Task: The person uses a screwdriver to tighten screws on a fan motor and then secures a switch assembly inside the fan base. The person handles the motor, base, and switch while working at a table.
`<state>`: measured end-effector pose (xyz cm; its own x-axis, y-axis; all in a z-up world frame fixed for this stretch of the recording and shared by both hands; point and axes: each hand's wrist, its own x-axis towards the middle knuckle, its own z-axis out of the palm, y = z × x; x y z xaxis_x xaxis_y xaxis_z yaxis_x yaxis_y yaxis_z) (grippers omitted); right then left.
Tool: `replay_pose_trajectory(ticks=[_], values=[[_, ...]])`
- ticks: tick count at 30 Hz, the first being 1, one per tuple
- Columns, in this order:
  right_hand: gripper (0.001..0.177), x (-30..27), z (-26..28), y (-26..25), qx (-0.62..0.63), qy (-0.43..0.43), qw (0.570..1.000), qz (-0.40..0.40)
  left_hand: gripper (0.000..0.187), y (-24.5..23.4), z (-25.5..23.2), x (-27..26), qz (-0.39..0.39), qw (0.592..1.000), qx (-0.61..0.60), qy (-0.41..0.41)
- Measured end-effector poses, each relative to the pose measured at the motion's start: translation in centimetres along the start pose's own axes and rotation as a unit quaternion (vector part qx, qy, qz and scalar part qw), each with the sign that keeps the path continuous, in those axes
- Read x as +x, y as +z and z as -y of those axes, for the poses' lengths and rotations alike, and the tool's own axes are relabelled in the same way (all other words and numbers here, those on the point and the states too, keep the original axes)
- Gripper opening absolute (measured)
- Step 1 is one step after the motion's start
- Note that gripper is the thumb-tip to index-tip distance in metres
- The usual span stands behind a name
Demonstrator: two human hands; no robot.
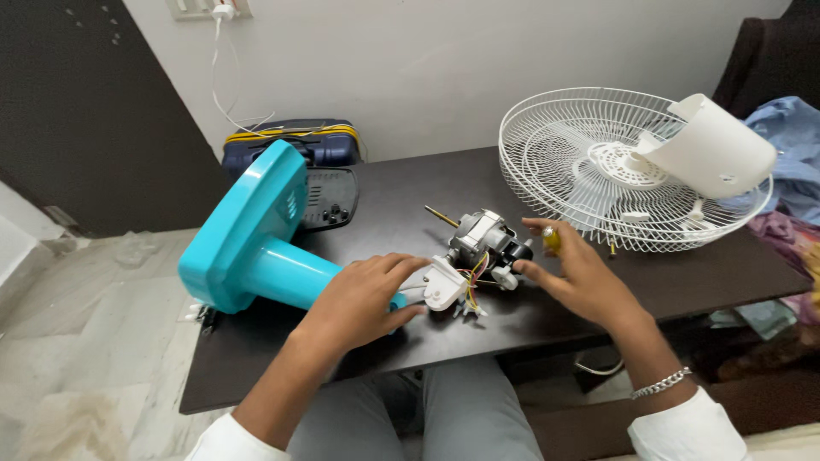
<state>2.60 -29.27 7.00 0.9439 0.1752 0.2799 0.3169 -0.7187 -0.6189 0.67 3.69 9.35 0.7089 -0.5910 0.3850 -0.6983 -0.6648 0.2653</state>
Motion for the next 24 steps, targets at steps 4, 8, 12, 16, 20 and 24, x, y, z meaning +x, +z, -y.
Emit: replay_pose_trajectory(ticks=[4,8,12,16,20,24], values=[[0.068,0.0,-2.0,1.5,0.026,-0.004,1.0,0.001,0.086,1.5,-0.9,2.2,0.041,0.999,-0.005,-0.032],[0.069,0.1,-3.1,2.4,0.089,-0.072,0.993,-0.03,0.101,2.1,-1.8,4.2,0.074,0.996,0.01,-0.048],[0.087,-0.1,-2.8,2.8,0.08,-0.022,0.996,-0.023,0.098,0.7,-2.2,4.3,0.118,0.991,0.03,-0.053],[0.1,-0.6,-2.2,3.2,0.043,0.001,0.999,-0.001,0.071,-3.0,-1.4,2.2,-0.087,0.994,0.063,0.026],[0.101,-0.2,-2.1,3.6,0.034,-0.017,0.999,-0.026,0.068,-8.2,0.7,-3.1,-0.229,0.939,0.222,-0.13],[0.1,0.2,-2.6,3.4,0.07,-0.061,0.995,-0.039,0.099,-12.3,4.3,-7.3,-0.202,0.869,0.355,-0.281]])
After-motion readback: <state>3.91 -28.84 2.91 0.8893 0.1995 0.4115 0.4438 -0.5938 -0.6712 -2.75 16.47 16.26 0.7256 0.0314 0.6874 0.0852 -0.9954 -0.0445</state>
